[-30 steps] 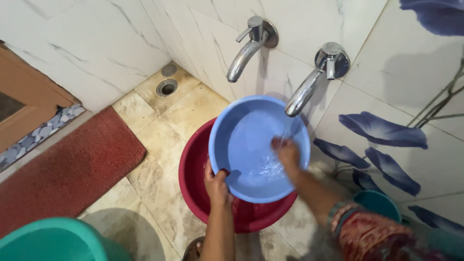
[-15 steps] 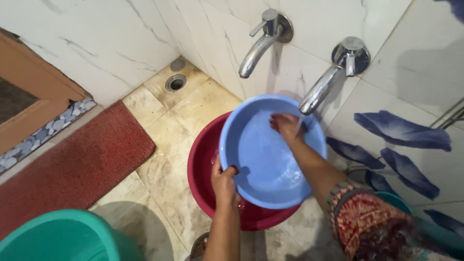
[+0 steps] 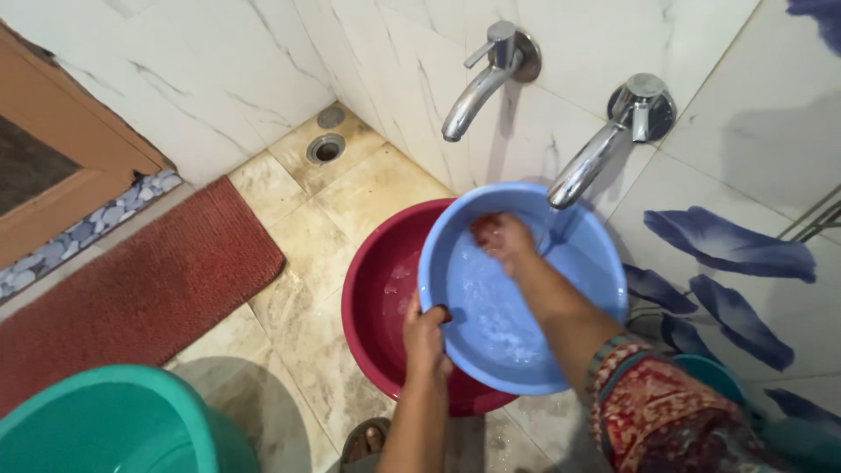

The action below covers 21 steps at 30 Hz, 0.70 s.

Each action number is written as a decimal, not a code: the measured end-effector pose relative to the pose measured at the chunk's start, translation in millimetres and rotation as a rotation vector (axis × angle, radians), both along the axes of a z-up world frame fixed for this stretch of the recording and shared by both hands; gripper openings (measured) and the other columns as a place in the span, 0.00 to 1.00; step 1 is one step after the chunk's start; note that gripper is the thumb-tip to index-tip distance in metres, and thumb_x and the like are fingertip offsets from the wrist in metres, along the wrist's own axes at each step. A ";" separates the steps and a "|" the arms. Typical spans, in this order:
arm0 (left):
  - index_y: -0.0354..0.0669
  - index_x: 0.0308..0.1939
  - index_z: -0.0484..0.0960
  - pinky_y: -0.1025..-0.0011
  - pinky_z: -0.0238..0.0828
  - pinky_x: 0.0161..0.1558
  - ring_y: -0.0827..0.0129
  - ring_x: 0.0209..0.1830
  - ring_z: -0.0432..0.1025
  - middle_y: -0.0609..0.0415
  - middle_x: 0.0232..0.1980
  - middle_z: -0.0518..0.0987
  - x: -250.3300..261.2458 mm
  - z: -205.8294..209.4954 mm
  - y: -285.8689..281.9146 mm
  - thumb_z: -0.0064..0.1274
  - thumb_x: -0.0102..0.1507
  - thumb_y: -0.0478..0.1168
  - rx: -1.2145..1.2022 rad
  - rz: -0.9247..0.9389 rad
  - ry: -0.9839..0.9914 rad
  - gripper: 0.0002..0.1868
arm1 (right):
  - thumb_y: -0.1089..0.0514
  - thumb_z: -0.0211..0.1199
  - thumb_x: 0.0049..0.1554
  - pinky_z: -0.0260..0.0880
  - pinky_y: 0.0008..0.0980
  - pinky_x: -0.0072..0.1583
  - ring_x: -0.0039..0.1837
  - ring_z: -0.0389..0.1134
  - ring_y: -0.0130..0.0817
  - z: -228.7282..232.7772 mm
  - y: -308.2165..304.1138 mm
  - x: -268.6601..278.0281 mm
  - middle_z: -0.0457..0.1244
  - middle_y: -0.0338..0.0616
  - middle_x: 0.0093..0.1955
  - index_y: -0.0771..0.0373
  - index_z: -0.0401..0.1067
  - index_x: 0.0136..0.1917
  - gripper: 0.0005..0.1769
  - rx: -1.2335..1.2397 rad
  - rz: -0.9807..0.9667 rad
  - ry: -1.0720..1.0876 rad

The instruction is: The person cleans a green plastic tub with a cloth and rinses several plastic tubs and buckets under a tap on a bathroom floor.

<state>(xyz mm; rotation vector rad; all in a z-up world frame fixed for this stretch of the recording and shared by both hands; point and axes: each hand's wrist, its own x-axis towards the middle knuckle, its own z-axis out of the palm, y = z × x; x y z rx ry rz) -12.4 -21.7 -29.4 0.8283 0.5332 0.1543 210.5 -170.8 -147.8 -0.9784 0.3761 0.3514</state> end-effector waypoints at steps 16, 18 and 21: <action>0.36 0.61 0.79 0.71 0.75 0.40 0.66 0.38 0.75 0.51 0.42 0.80 5.5 -6.9 7.5 0.44 0.53 0.23 -0.043 -0.003 -0.004 0.31 | 0.49 0.50 0.66 0.73 0.37 0.47 0.44 0.69 0.36 -39.4 55.5 -43.7 0.68 0.42 0.43 0.60 0.74 0.55 0.17 0.026 0.351 0.037; 0.40 0.62 0.79 0.69 0.73 0.38 0.65 0.35 0.73 0.49 0.41 0.80 2.8 -0.4 6.4 0.44 0.51 0.22 0.035 -0.058 0.046 0.35 | 0.49 0.47 0.63 0.76 0.34 0.49 0.47 0.74 0.35 -23.4 8.3 -0.9 0.72 0.43 0.46 0.61 0.74 0.54 0.19 -0.032 0.165 -0.029; 0.35 0.65 0.77 0.68 0.75 0.39 0.64 0.36 0.75 0.47 0.43 0.80 5.8 11.1 17.1 0.44 0.50 0.22 0.072 -0.019 0.010 0.36 | 0.54 0.54 0.65 0.73 0.31 0.48 0.50 0.74 0.35 16.4 -36.9 -9.0 0.71 0.46 0.49 0.65 0.73 0.55 0.13 -0.313 0.075 -0.092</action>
